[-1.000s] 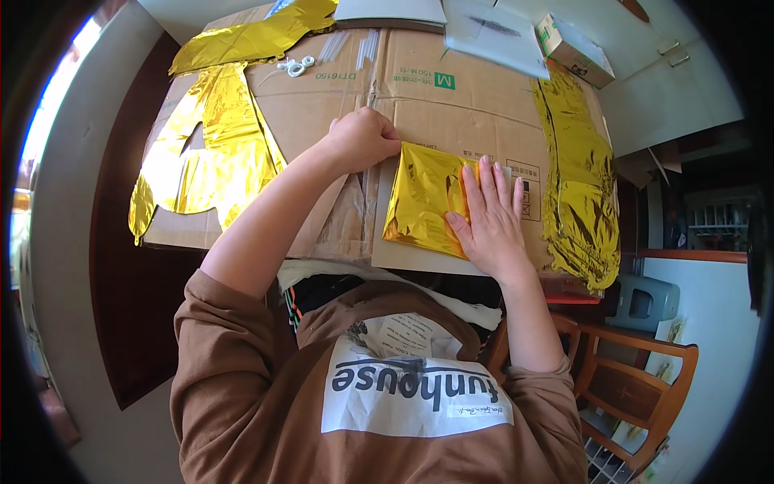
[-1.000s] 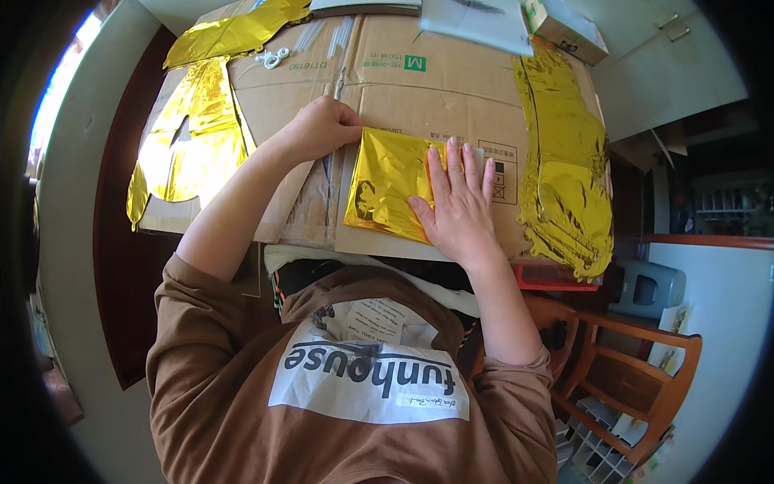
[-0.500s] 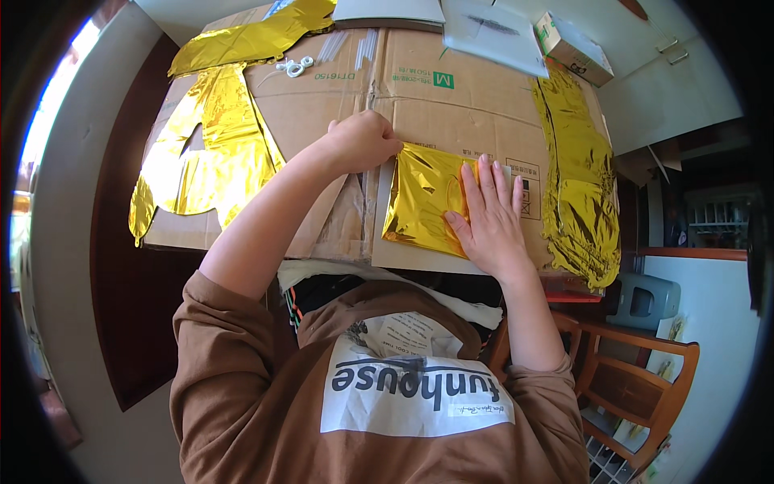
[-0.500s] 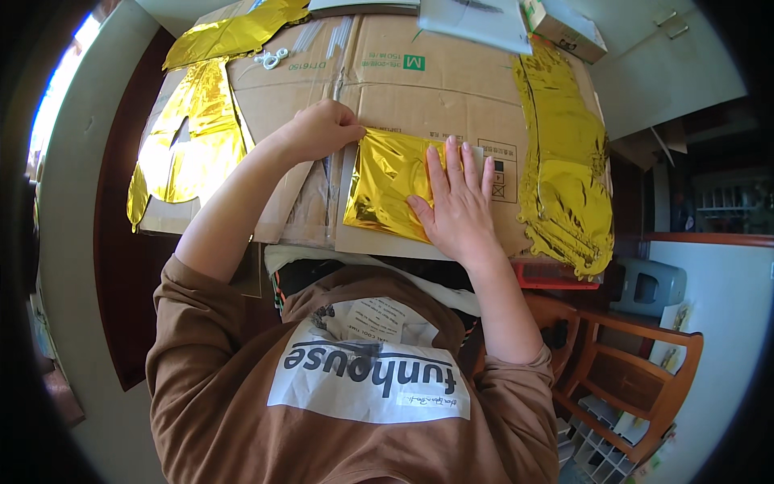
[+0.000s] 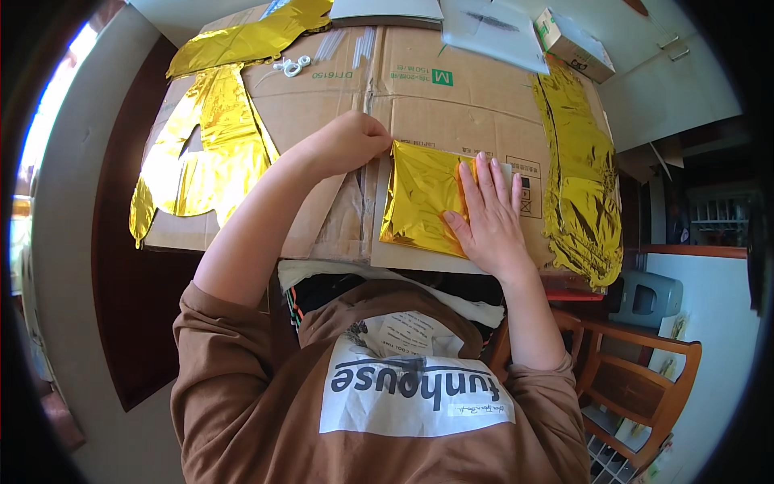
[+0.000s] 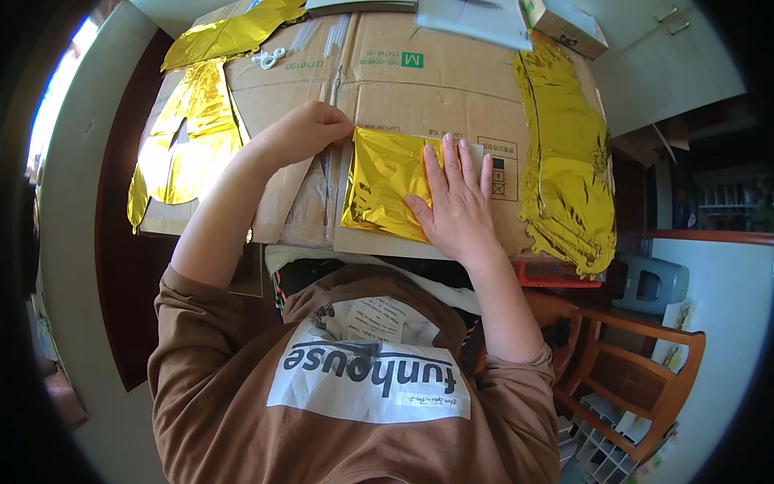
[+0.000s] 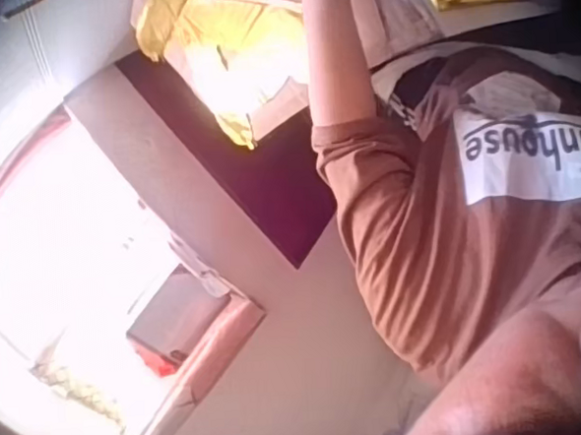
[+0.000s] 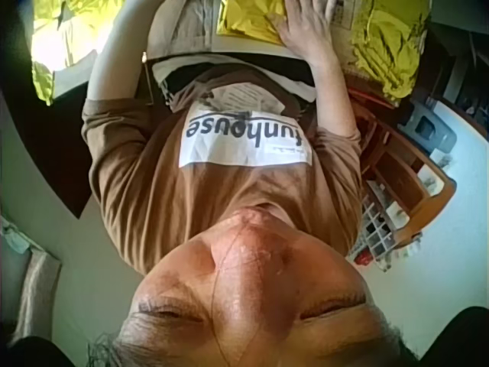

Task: Folding gold-colored balloons and placing them into cardboard packaging inserts.

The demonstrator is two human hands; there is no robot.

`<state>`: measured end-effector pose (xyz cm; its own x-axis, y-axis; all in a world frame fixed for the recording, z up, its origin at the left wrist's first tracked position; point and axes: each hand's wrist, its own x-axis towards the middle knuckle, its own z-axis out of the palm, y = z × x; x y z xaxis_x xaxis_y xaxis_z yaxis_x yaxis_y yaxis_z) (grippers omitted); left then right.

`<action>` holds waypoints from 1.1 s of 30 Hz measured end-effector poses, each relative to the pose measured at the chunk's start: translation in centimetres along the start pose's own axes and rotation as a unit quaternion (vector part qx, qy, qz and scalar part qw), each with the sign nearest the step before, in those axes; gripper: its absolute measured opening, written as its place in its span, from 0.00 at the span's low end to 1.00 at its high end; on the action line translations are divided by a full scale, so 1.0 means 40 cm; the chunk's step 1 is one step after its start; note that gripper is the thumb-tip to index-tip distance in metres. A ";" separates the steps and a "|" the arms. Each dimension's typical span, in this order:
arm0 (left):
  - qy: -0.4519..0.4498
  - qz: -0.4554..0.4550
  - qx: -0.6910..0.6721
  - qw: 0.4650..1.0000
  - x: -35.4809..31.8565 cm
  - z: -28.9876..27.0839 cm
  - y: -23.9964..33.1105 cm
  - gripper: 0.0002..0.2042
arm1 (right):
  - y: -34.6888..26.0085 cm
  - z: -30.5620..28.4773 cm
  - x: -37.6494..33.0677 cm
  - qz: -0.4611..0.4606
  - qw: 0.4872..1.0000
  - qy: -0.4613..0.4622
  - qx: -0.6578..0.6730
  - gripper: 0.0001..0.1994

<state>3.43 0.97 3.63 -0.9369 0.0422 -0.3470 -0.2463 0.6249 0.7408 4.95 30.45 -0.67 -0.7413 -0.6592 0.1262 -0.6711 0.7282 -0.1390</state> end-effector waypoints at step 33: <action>0.063 0.034 0.126 0.989 0.018 0.020 0.007 0.15 | 0.003 0.004 -0.001 -0.005 1.000 0.001 -0.009 0.39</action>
<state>2.88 1.78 3.12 -0.9767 0.0037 -0.2147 -0.1260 0.7996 0.5871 4.89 30.55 -0.86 -0.7352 -0.6654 0.1295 -0.6777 0.7254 -0.1203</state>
